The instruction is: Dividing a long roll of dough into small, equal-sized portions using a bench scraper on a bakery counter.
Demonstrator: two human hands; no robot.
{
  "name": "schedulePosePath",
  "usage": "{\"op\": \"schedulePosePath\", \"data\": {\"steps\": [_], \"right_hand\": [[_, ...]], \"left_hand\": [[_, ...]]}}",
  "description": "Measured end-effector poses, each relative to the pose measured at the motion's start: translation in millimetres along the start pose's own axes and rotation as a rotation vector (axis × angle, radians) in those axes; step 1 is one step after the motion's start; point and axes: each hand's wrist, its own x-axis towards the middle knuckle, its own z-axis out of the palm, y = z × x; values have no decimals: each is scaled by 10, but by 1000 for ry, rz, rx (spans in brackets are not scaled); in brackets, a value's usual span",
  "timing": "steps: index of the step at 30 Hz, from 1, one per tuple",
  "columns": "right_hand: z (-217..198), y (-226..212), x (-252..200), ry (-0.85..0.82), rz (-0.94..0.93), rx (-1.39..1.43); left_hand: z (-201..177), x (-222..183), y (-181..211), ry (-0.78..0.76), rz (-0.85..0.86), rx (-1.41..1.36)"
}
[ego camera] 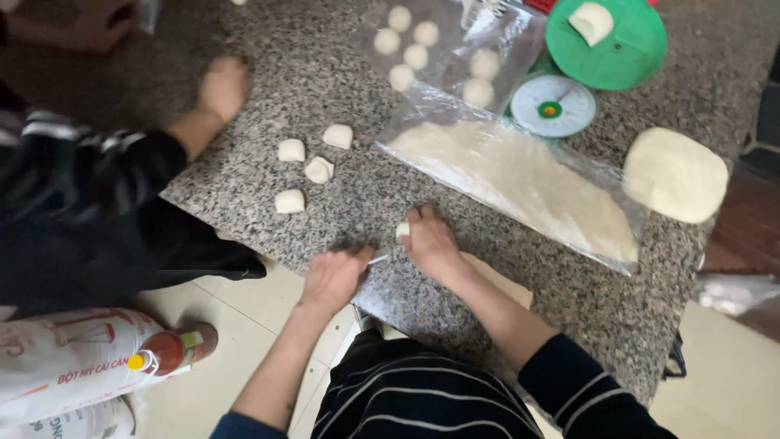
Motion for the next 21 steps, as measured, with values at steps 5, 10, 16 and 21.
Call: {"op": "schedulePosePath", "data": {"steps": [5,10,16,21], "right_hand": [[-589,-568,0,168,-128,198],[-1701,-1620,70,822,-707,628],[-1835,-1825,629,627,-638,324],[-1367,-883,160,522,-568,221]], "left_hand": [[254,-69,22,129,-3,11],[319,-56,44,156,-7,-22],[195,-101,121,208,21,-7],[5,-187,311,77,-150,-125]]}}
